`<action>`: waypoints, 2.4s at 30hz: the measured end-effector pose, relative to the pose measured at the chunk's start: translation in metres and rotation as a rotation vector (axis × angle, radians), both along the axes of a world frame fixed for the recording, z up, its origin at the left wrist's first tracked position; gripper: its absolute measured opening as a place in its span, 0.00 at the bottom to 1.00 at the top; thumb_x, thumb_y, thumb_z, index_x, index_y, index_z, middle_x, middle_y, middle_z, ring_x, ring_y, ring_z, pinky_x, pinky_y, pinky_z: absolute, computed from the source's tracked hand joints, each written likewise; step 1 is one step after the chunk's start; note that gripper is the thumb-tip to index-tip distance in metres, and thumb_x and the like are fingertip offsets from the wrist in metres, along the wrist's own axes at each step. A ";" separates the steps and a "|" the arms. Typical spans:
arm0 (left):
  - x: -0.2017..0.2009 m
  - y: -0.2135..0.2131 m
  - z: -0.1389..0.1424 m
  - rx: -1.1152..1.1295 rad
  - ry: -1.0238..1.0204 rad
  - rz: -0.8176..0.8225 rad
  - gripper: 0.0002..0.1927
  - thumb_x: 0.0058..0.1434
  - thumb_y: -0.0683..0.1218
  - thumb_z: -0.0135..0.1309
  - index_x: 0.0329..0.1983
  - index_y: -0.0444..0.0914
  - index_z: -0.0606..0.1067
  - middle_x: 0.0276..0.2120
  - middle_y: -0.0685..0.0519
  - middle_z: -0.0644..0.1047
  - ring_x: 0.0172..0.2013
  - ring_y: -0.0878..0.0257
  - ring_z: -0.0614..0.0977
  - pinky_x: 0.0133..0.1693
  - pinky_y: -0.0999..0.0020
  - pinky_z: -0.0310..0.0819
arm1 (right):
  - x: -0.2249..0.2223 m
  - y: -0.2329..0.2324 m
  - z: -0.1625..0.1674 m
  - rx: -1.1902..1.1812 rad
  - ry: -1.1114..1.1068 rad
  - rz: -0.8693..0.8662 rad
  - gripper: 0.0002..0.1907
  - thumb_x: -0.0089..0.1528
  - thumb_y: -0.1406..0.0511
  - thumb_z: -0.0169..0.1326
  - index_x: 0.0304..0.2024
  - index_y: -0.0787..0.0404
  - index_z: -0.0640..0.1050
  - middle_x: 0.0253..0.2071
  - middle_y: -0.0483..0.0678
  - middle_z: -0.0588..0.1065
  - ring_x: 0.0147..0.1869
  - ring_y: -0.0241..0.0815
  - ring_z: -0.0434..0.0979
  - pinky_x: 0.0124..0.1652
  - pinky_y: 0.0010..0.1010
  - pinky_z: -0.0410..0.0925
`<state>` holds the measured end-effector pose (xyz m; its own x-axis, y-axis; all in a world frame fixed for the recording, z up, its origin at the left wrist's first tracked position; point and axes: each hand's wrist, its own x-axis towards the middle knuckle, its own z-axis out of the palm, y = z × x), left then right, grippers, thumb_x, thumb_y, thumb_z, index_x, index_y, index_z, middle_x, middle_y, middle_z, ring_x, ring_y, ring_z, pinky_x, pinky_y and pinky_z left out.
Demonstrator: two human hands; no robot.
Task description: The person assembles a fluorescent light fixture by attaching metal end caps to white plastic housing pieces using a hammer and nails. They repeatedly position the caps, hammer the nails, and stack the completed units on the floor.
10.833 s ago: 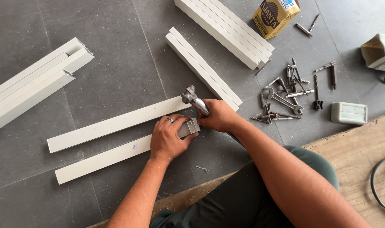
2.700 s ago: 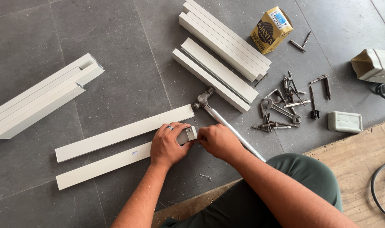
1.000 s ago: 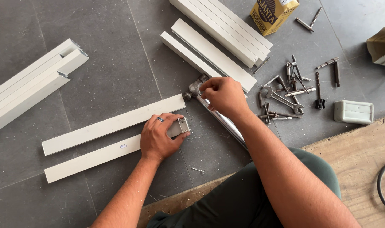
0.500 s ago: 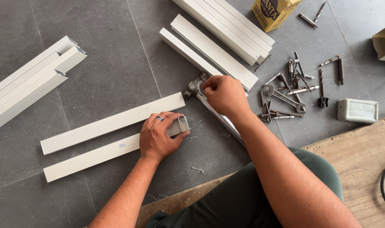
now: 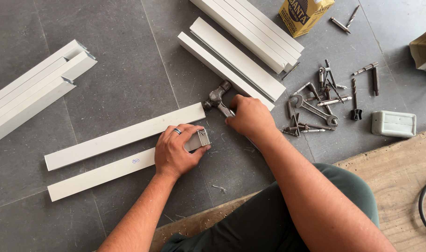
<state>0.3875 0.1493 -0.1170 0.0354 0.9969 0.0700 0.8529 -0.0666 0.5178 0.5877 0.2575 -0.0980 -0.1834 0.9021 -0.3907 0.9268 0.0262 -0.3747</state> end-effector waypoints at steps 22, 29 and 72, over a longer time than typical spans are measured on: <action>-0.003 -0.002 -0.002 0.109 -0.060 -0.025 0.24 0.47 0.56 0.70 0.48 0.48 0.81 0.44 0.59 0.82 0.45 0.58 0.80 0.50 0.60 0.73 | 0.025 -0.017 0.094 0.157 0.190 0.363 0.20 0.67 0.51 0.48 0.48 0.59 0.72 0.26 0.52 0.76 0.27 0.53 0.79 0.30 0.46 0.70; -0.001 0.000 -0.005 0.089 -0.040 -0.013 0.23 0.47 0.56 0.71 0.47 0.50 0.82 0.43 0.61 0.82 0.45 0.59 0.80 0.49 0.60 0.74 | 0.033 -0.038 0.082 0.191 0.166 0.356 0.20 0.67 0.50 0.50 0.45 0.60 0.73 0.28 0.54 0.77 0.32 0.58 0.79 0.32 0.49 0.69; -0.008 -0.008 -0.001 0.071 -0.531 0.146 0.26 0.60 0.56 0.62 0.57 0.39 0.72 0.40 0.51 0.82 0.43 0.56 0.83 0.46 0.59 0.77 | 0.005 -0.027 0.031 0.426 -0.095 0.200 0.16 0.63 0.54 0.58 0.43 0.59 0.78 0.44 0.51 0.75 0.47 0.49 0.79 0.38 0.41 0.74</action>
<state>0.3791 0.1417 -0.1180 -0.1616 0.9810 0.1073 0.4792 -0.0171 0.8775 0.5927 0.2300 -0.0670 -0.3515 0.9360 -0.0177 0.9173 0.3406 -0.2061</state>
